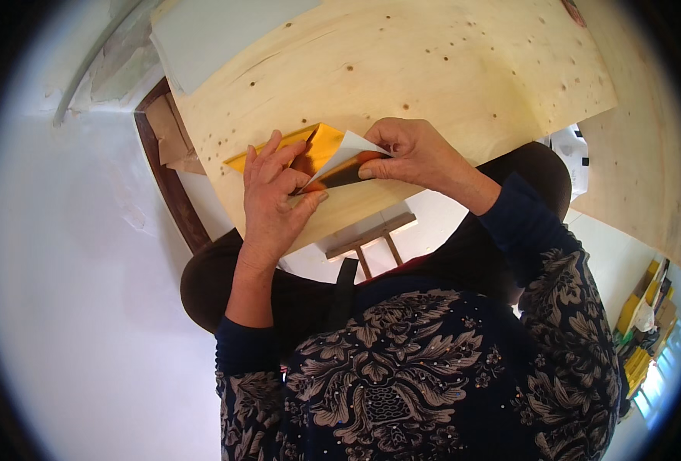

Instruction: The person folds a gold-colored sheet of paper on a wooden table. They repeatedly fold the sheet in half, press the creases, and then fold it into a triangular shape.

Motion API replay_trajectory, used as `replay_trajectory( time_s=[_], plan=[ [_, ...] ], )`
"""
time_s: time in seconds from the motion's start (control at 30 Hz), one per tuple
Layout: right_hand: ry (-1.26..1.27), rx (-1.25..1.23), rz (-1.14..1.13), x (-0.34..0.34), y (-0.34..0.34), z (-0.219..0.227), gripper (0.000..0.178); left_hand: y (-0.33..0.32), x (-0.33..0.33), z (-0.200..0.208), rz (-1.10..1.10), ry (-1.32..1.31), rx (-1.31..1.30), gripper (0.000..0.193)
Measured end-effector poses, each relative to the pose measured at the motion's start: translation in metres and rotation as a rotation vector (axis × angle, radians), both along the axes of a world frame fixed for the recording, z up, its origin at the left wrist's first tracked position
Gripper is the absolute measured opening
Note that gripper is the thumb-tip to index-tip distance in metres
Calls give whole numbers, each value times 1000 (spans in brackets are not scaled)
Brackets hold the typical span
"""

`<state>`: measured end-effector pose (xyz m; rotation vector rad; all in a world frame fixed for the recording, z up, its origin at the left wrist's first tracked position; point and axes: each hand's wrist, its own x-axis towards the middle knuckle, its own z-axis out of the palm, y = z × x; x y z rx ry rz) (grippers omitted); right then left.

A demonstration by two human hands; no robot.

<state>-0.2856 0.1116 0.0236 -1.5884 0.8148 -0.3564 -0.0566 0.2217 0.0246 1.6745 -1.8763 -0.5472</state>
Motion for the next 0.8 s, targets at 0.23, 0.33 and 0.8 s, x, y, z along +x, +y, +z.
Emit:
replay_trajectory(
  time_s=[0.23,0.33,0.8],
  plan=[
    [-62,5,-64,7,5,1,20,-3,2,5,-36,-17,7,29],
    [-25,-57,-53,9,8,-3,20,-10,-3,12,92,144,-67,36],
    [-4,-288,38,9,10,-3,19,-23,-31,22,223,485,197,19]
  ],
)
